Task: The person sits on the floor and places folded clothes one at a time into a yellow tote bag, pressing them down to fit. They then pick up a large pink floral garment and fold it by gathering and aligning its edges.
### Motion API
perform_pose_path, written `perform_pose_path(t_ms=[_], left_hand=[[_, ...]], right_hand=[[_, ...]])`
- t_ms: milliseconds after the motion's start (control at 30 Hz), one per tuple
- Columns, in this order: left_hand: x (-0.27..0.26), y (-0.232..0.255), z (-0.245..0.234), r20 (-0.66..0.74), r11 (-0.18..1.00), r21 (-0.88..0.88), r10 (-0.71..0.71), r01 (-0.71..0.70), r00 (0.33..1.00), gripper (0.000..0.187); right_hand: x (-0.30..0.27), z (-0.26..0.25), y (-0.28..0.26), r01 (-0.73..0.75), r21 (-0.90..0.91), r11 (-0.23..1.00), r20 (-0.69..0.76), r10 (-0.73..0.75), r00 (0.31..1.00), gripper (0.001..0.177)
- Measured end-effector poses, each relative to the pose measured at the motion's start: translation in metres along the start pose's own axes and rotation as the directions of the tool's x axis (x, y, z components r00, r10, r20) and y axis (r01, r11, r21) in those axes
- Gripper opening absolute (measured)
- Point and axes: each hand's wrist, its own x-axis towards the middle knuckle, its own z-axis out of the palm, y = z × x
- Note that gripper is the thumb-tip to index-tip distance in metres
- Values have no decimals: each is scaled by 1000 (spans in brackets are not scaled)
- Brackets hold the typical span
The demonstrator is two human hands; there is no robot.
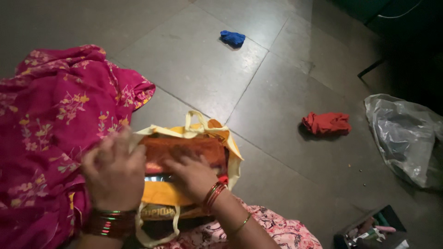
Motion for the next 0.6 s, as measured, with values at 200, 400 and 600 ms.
perform_pose_path(t_ms=[200,400,600], left_hand=[[9,-12,-21,703,923,-92,-206,373,681,16],[10,-8,-32,597,876,-373,-26,306,802,59],[13,-7,-35,546,866,-382,-70,322,835,78]], right_hand=[[0,14,26,-475,-170,864,254,504,826,20],[3,9,18,-470,-116,875,107,482,870,37],[2,-5,-10,-133,-97,986,280,155,947,81]])
